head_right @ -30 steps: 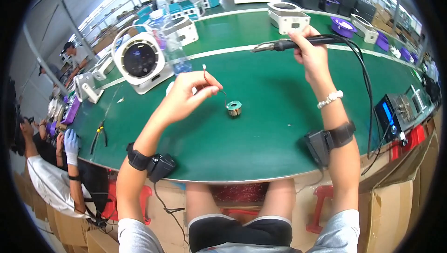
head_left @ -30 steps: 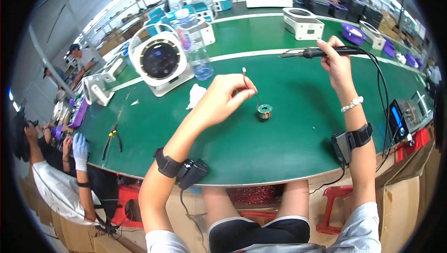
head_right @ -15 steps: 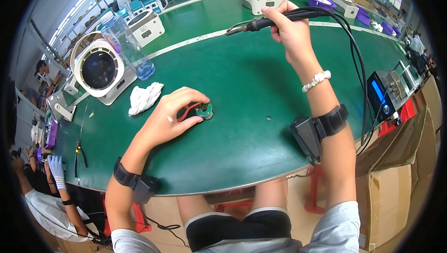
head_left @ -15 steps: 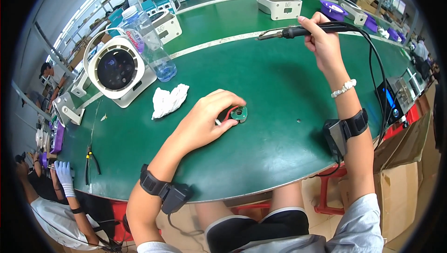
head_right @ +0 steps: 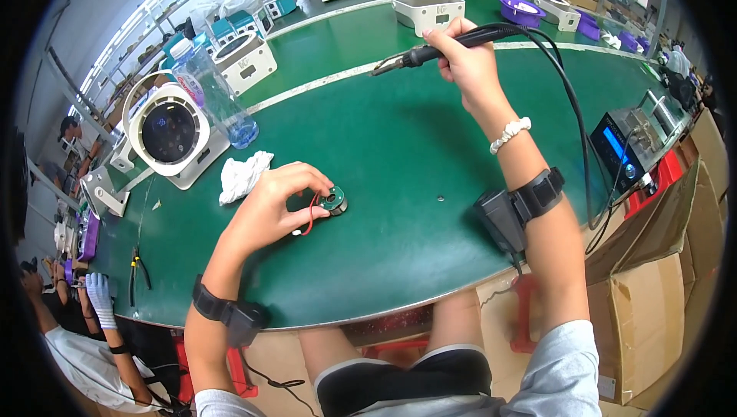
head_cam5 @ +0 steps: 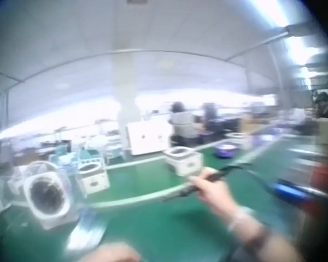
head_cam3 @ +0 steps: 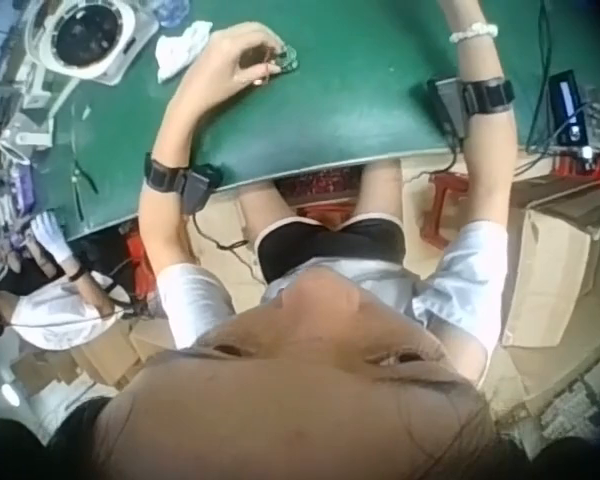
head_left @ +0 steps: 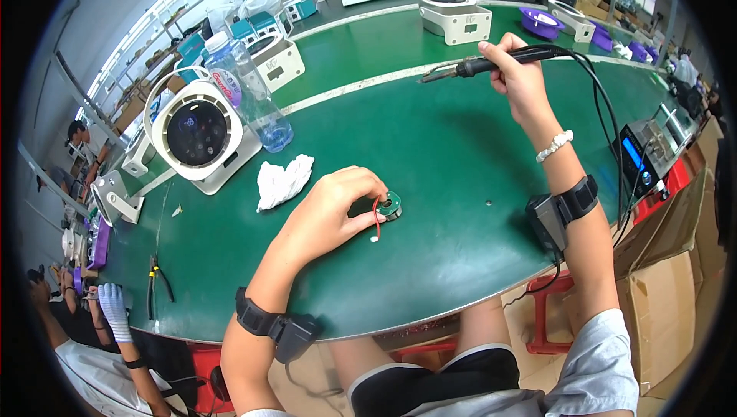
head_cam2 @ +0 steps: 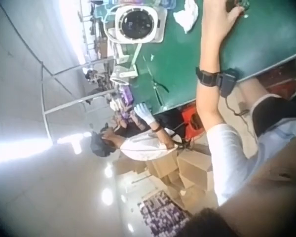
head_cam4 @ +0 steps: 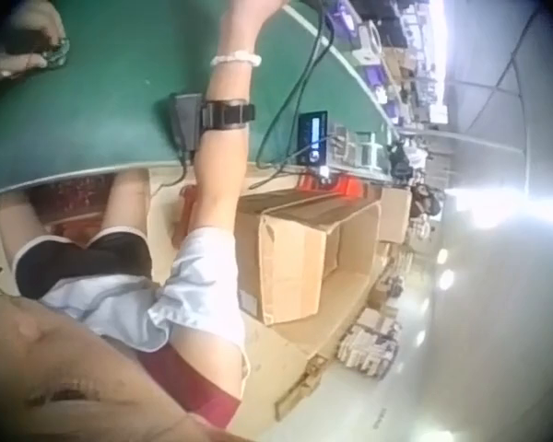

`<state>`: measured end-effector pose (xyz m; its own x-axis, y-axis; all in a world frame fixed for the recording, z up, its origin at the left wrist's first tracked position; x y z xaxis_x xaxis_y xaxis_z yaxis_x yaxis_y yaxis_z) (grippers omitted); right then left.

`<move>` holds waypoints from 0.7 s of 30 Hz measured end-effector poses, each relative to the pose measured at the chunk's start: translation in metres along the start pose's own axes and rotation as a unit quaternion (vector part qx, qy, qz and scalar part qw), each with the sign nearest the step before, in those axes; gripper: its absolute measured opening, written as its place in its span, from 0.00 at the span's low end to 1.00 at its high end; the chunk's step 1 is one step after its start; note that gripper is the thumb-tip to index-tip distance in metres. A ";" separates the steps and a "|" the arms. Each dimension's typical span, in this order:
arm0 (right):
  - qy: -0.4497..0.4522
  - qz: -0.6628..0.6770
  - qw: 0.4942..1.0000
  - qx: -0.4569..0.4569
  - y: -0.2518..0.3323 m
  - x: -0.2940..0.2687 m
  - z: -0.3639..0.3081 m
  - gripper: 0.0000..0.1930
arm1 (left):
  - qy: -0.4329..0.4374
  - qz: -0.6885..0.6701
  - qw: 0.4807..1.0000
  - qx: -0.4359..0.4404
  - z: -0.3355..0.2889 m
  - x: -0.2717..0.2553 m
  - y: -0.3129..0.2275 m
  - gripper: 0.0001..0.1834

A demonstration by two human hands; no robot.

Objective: Soldering wires onto a small circular PCB at a factory workbench.

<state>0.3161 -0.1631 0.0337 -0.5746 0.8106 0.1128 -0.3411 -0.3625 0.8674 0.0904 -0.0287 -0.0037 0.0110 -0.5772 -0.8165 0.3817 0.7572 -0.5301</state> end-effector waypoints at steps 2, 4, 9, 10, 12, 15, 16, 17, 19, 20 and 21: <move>-0.005 0.003 1.000 0.009 -0.002 0.000 0.000 0.16 | -0.031 0.027 0.999 0.007 -0.002 -0.004 0.002 0.13; -0.004 0.009 1.000 0.007 -0.003 -0.002 0.001 0.16 | -0.040 0.036 0.999 0.010 -0.002 -0.004 0.005 0.12; -0.014 0.010 1.000 0.004 -0.003 -0.004 0.000 0.17 | -0.056 0.044 0.997 0.010 -0.002 -0.001 0.010 0.12; -0.009 0.006 1.000 0.002 -0.003 -0.004 0.001 0.17 | -0.053 0.040 0.998 0.007 -0.002 0.000 0.011 0.13; -0.004 0.002 1.000 0.004 -0.002 -0.002 0.001 0.17 | -0.053 0.036 0.998 0.006 -0.001 0.001 0.012 0.13; -0.005 -0.003 1.000 0.003 -0.002 0.001 0.001 0.16 | -0.062 0.048 0.997 0.007 -0.003 0.000 0.011 0.12; -0.008 -0.004 1.000 0.002 -0.003 0.000 0.001 0.16 | -0.063 0.049 0.997 0.008 -0.003 0.001 0.010 0.12; -0.011 -0.005 1.000 0.001 -0.002 -0.001 0.001 0.16 | -0.074 0.063 0.995 0.015 -0.004 -0.001 0.006 0.12; -0.016 -0.005 1.000 0.002 -0.002 -0.003 0.001 0.16 | -0.086 0.077 0.993 0.023 -0.003 -0.002 0.000 0.12; -0.022 -0.004 1.000 0.005 -0.003 -0.004 0.000 0.16 | -0.107 0.097 0.989 0.036 -0.003 -0.006 -0.006 0.12; -0.022 -0.004 1.000 0.005 -0.002 -0.004 0.000 0.16 | -0.128 0.117 0.984 0.048 -0.005 -0.009 -0.010 0.12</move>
<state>0.3193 -0.1655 0.0313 -0.5392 0.8327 0.1264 -0.3378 -0.3513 0.8732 0.0821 -0.0301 0.0079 0.3358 -0.4581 -0.8230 0.4264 0.8531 -0.3008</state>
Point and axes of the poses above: each hand's wrist, its own z-axis towards the middle knuckle, its own x-axis out of the palm, y = z × x, the point moved 9 cm from there along z, towards the middle knuckle, and after that the axes turned 8 degrees about y, right-handed, at the moved point
